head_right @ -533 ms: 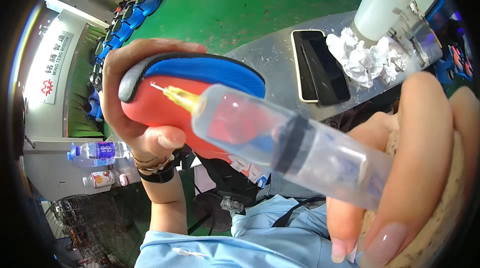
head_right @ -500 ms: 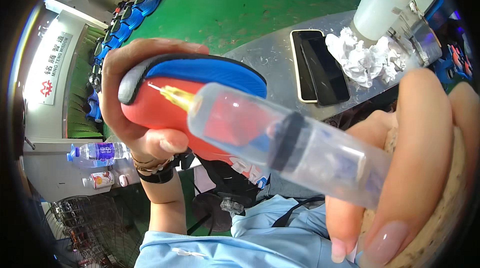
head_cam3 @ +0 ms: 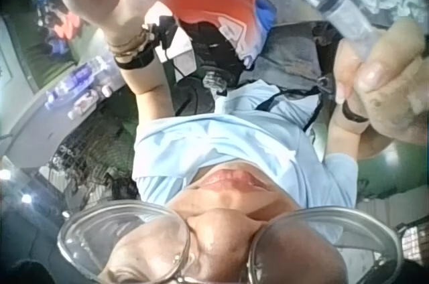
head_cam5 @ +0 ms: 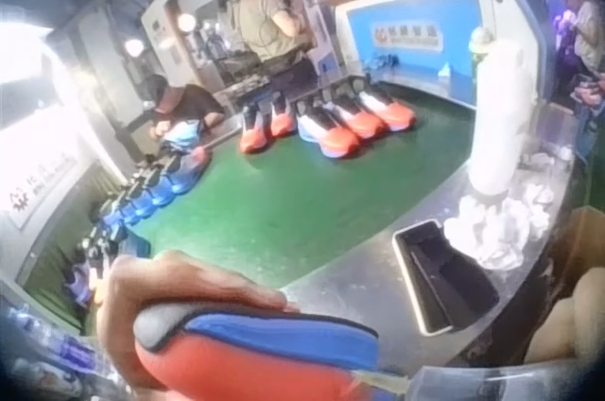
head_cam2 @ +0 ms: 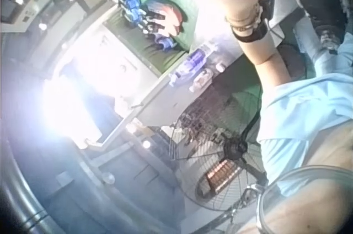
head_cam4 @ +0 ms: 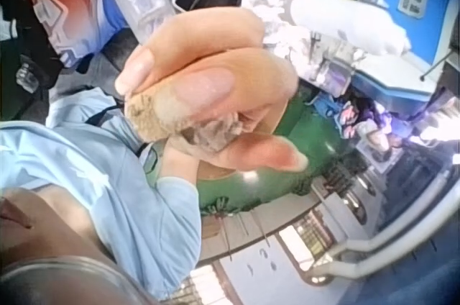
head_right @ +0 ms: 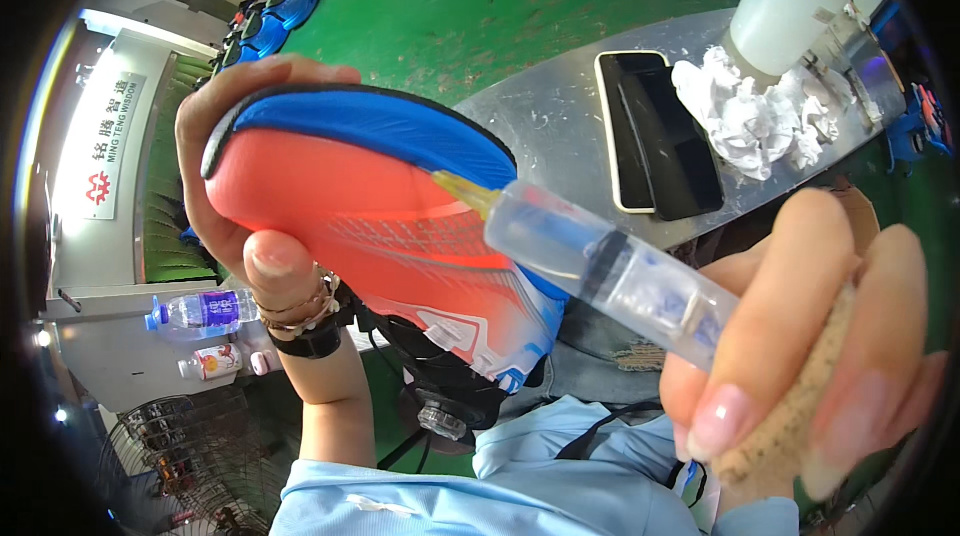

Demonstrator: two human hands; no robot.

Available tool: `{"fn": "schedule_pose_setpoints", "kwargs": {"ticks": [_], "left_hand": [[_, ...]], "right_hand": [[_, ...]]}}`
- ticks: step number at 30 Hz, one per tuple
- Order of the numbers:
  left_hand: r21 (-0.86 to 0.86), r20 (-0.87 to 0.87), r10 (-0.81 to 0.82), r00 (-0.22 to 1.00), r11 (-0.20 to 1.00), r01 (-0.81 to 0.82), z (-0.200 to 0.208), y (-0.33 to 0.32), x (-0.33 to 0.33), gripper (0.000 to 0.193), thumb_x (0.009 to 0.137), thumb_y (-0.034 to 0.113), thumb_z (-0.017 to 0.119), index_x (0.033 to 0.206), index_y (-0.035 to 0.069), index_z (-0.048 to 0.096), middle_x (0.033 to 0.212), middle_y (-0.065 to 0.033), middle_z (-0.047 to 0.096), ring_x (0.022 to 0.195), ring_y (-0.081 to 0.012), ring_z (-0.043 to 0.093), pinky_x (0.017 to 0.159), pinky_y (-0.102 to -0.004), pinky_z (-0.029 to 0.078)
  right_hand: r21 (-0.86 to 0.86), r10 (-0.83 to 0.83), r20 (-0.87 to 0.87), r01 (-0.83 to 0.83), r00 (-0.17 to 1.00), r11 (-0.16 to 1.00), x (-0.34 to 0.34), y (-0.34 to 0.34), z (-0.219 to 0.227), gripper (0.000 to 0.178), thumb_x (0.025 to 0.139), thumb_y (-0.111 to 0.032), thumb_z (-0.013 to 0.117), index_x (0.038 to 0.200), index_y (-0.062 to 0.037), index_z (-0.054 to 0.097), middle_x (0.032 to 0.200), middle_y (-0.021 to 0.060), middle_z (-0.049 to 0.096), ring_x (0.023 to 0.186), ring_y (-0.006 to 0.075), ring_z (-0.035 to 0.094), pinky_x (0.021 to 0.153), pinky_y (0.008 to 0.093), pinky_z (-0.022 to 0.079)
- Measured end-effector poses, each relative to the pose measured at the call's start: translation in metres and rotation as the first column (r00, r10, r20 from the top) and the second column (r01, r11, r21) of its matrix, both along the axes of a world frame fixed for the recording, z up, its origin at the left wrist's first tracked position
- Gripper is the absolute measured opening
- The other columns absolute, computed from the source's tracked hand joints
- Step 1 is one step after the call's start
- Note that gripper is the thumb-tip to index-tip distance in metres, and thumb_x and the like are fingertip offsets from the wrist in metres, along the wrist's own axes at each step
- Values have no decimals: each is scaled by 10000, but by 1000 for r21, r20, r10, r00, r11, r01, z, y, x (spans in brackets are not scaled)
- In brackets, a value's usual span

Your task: The person takes a shoe from a box, wipes the side with a cloth, and applies liquid from a syringe along the sole's edge. They repeat this process for several more shoes, taking them from the box or table and applying liquid to the seams.

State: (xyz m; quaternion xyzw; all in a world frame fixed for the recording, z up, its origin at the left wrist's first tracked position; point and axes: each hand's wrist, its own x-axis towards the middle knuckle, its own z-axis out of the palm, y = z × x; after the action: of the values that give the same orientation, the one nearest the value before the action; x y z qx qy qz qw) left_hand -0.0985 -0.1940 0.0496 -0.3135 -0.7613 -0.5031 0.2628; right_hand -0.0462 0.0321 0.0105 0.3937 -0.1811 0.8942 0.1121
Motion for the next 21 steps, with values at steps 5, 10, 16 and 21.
{"fn": "schedule_pose_setpoints", "kwargs": {"ticks": [5, 10, 16, 21], "left_hand": [[-45, -31, 80, 996, 996, -82, -4, -7, -7, 834, 691, 633, 539, 1168, -11, 309, 945, -222, 540, 873, -250, 546, 737, -340, 452], [-160, -177, 114, 978, 977, -143, -8, -21, -14, 601, 821, 523, 432, 1151, 37, 305, 1004, -245, 514, 910, -275, 522, 809, -373, 407], [-113, -158, 224, 962, 963, -243, -27, -28, -20, 507, 858, 471, 381, 1124, 41, 350, 1037, -215, 502, 963, -250, 489, 856, -372, 373], [-58, -166, 373, 913, 920, -387, -26, -44, -23, 501, 836, 443, 471, 1085, 15, 395, 1012, -116, 475, 911, -183, 483, 812, -316, 379]], "right_hand": [[282, -60, 399, -61, 915, 957, 12, 0, 2, 278, 879, -337, 402, 745, -94, 385, 684, 111, 452, 306, 225, 449, 305, 254, 447], [282, -54, 470, -92, 881, 955, 18, -9, -18, 491, 876, -499, 274, 837, -35, 428, 723, 162, 452, 434, 207, 480, 385, 265, 461], [343, -69, 590, -172, 805, 923, 24, -10, -41, 609, 854, -541, 306, 885, 34, 506, 729, 184, 506, 571, 208, 535, 488, 280, 455], [396, -63, 641, -259, 765, 881, 31, -1, -45, 611, 848, -534, 339, 895, 50, 511, 772, 180, 534, 663, 214, 561, 580, 284, 446]]}}
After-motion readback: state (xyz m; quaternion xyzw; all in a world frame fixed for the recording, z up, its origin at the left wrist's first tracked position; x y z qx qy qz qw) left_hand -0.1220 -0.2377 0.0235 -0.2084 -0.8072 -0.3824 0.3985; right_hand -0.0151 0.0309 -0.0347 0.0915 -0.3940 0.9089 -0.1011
